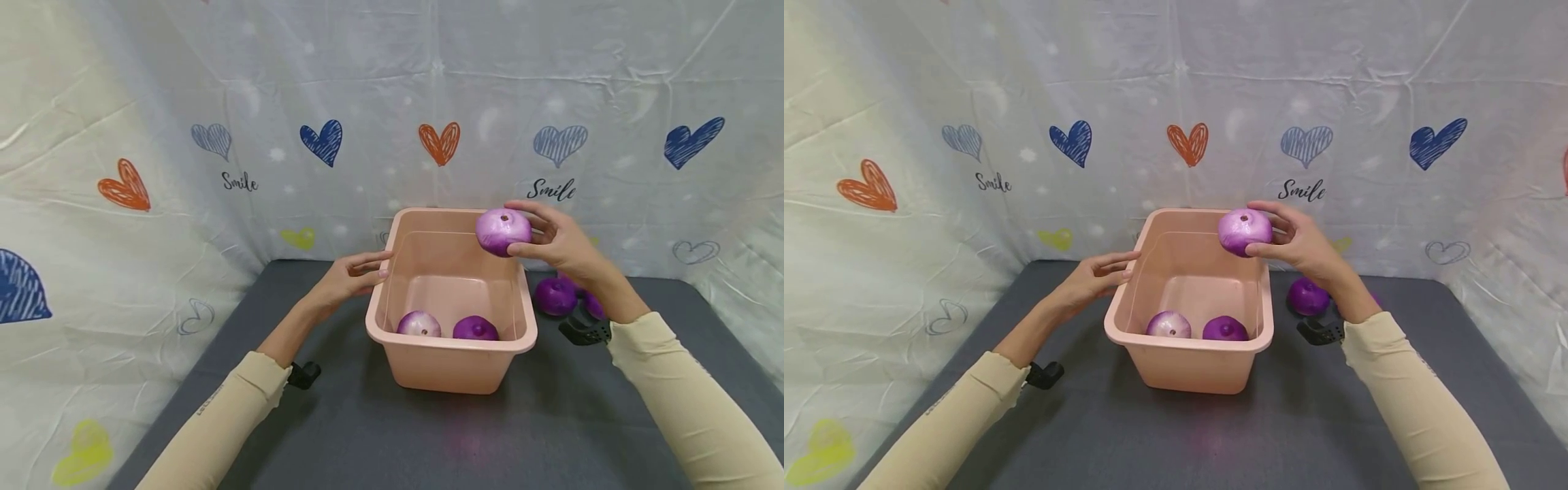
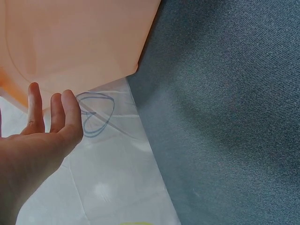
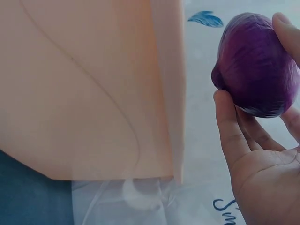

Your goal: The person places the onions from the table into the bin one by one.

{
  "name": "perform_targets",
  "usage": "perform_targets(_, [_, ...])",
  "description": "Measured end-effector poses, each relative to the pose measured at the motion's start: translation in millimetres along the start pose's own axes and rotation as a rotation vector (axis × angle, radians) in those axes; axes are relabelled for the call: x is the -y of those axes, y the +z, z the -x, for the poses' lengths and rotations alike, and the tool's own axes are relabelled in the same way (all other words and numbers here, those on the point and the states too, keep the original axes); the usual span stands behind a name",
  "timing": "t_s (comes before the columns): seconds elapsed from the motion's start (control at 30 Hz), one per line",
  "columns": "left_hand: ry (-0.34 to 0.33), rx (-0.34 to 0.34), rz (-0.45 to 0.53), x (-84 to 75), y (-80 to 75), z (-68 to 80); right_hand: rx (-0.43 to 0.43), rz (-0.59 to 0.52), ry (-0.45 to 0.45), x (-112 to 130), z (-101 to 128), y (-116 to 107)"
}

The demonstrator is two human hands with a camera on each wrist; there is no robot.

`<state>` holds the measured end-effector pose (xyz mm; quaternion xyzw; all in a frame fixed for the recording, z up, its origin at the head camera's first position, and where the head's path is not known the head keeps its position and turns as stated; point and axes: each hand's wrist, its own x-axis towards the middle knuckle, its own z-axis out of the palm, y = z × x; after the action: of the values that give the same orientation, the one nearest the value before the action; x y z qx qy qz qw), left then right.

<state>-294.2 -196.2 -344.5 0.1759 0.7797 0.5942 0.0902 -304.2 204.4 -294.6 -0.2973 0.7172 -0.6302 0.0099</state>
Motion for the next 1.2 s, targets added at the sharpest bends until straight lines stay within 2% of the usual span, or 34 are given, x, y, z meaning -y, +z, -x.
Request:
perform_targets(0.3, [0.002, -0.005, 0.004, 1.6, 0.8, -0.1, 0.081, -0.016, -0.073, -4, 2, 1])
perform_targets(0.43, [0.005, -0.003, 0.007, 1.3, 1.3, 0.6, 0.03, 0.024, -0.082, -6, 8, -2])
perform_targets(0.63, [0.012, -0.003, 0.01, -0.3, 1.5, 1.0, -0.04, 0.145, -0.026, -10, 23, -15])
perform_targets(1.0, [0.013, 0.005, 0.006, 1.4, -0.6, 0.5, -0.127, 0.218, 0.089, -21, 60, -50])
perform_targets(1.2, [0.009, 0.012, 0.018, 0.2, 0.5, 0.0, -0.135, 0.236, 0.09, -31, 81, -74])
